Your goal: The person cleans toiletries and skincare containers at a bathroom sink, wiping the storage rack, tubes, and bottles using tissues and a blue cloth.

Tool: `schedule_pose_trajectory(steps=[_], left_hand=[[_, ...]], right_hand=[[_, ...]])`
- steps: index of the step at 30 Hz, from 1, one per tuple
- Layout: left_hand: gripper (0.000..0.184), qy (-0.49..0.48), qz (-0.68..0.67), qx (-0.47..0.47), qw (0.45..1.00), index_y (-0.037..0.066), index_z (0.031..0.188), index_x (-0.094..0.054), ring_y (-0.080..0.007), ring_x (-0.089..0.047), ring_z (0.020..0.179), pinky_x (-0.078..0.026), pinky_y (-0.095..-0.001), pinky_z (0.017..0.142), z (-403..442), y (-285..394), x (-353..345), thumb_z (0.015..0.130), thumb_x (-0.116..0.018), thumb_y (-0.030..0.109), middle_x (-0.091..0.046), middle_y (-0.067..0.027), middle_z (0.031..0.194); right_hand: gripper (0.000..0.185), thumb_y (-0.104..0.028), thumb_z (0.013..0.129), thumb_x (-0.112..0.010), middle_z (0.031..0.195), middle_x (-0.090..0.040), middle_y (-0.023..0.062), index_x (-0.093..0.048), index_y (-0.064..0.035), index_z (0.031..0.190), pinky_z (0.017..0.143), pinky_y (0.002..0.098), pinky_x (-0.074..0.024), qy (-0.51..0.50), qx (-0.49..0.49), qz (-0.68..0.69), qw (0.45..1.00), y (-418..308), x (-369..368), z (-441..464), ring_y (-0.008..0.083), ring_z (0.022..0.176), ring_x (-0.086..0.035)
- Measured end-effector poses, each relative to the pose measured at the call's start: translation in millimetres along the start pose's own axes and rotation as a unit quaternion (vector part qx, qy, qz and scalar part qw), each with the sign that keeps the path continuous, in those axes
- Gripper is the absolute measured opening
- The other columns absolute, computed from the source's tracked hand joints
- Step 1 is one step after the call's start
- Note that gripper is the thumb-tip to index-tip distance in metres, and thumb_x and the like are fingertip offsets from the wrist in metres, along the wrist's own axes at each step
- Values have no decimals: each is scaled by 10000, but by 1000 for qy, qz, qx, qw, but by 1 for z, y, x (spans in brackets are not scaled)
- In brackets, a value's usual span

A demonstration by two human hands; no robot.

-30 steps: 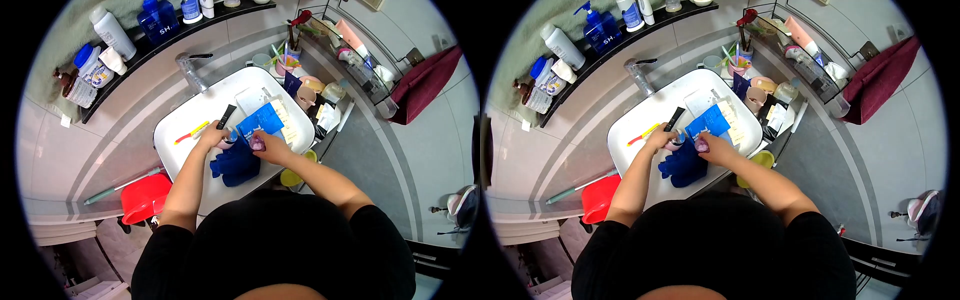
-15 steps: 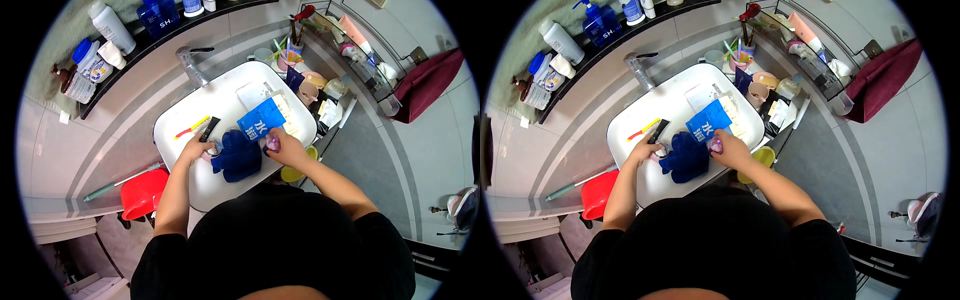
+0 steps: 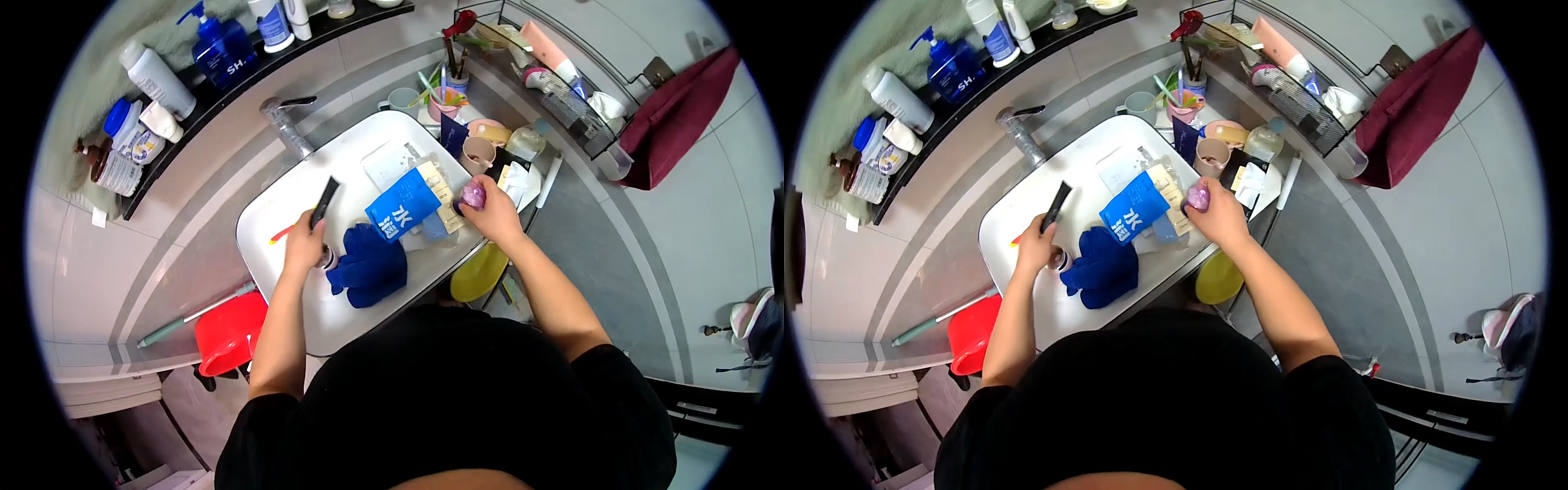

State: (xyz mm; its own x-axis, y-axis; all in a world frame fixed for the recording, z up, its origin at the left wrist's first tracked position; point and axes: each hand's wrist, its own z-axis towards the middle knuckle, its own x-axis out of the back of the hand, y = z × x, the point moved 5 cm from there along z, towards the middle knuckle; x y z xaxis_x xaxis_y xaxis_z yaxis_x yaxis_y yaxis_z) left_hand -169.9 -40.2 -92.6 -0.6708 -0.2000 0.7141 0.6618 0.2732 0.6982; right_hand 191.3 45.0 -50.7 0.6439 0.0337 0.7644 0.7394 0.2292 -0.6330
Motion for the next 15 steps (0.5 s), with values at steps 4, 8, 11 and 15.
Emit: schedule_pose_trajectory(steps=[4,8,11,15], left_hand=[[470,-49,-27,-84,995,12,1278,-480,-390,-600,969,-458,-410,865,24,65,-63,855,-577,194,-621,-264,1008],[567,-90,61,-77,991,-38,1354,-365,-431,-568,974,-451,-433,896,48,99,-121,853,-546,155,-563,-327,1028],[642,-89,24,-88,992,-6,1394,-319,-410,-556,989,-447,-410,915,49,102,-147,840,-587,178,-472,-304,1173],[700,-72,69,-94,991,20,1405,-319,-378,-513,1094,-431,-387,951,49,112,-147,804,-643,175,-415,-271,1265]], right_hand=[[455,-193,704,-701,955,-630,202,-536,-37,1099,821,437,-471,18,47,-39,998,11,-12,23,379,930,-589],[464,-187,717,-691,972,-627,206,-535,-27,1124,845,433,-462,43,88,-54,994,16,-19,29,384,953,-580],[481,-197,719,-700,1006,-619,200,-543,-18,1137,877,425,-451,29,85,-48,995,22,-16,30,376,983,-569],[479,-204,719,-705,1038,-598,195,-537,-28,1132,909,413,-432,2,80,-19,997,25,-13,29,364,1037,-537]])
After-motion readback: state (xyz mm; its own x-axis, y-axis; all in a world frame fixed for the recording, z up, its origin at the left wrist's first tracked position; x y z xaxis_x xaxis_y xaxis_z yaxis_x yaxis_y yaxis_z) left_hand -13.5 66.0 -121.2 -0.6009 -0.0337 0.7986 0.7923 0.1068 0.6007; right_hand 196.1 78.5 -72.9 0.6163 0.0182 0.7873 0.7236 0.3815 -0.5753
